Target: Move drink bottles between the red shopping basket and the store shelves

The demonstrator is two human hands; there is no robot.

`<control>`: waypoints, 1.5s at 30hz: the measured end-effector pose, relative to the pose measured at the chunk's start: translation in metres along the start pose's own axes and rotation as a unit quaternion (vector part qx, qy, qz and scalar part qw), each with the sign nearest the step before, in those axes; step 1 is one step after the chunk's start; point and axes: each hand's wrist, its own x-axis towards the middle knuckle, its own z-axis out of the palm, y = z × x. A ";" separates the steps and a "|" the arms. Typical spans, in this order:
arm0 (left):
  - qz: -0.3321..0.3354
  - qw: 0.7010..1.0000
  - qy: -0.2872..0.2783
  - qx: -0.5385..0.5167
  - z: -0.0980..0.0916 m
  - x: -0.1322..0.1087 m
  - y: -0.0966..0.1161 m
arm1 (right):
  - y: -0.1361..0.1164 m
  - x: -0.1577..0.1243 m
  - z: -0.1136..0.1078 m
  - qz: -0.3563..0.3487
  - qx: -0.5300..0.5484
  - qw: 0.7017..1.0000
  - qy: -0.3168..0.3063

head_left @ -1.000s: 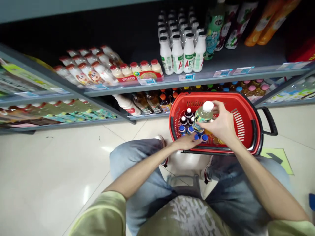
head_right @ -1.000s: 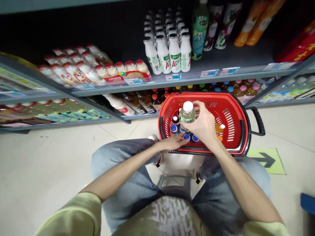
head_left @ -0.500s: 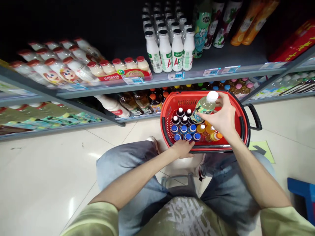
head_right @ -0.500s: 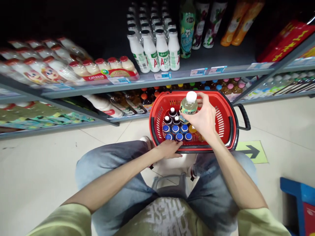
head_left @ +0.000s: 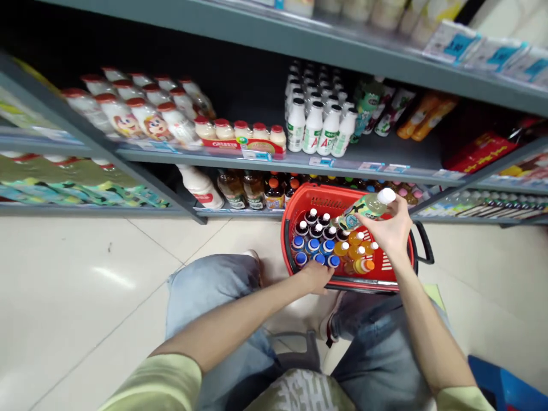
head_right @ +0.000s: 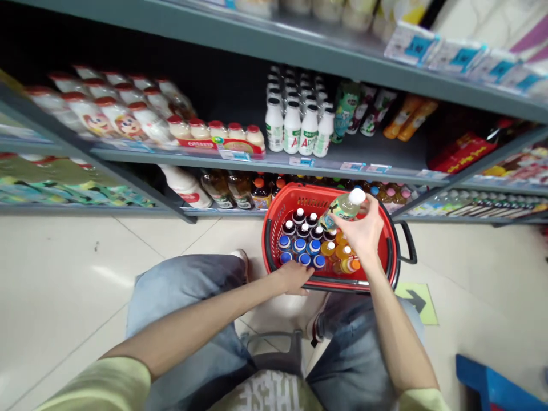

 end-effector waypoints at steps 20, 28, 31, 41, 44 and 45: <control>-0.035 0.992 0.070 -0.097 0.011 0.011 0.001 | -0.057 0.096 -0.005 -0.062 -0.072 0.988 0.120; -0.035 0.993 0.064 -0.095 0.010 0.013 0.001 | -0.063 0.142 -0.001 -0.089 -0.090 0.979 0.158; -0.039 0.994 0.054 -0.088 0.009 0.014 0.001 | -0.062 0.155 0.003 -0.086 -0.119 0.977 0.158; -0.036 0.995 0.051 -0.083 0.006 0.012 0.002 | -0.064 0.187 0.033 -0.069 -0.110 0.983 0.133; -0.040 0.996 0.042 -0.074 0.004 0.011 0.002 | -0.057 0.199 0.043 -0.050 -0.135 0.983 0.110; -0.041 0.996 0.038 -0.071 0.003 0.010 0.002 | -0.053 0.204 0.046 -0.042 -0.142 0.984 0.103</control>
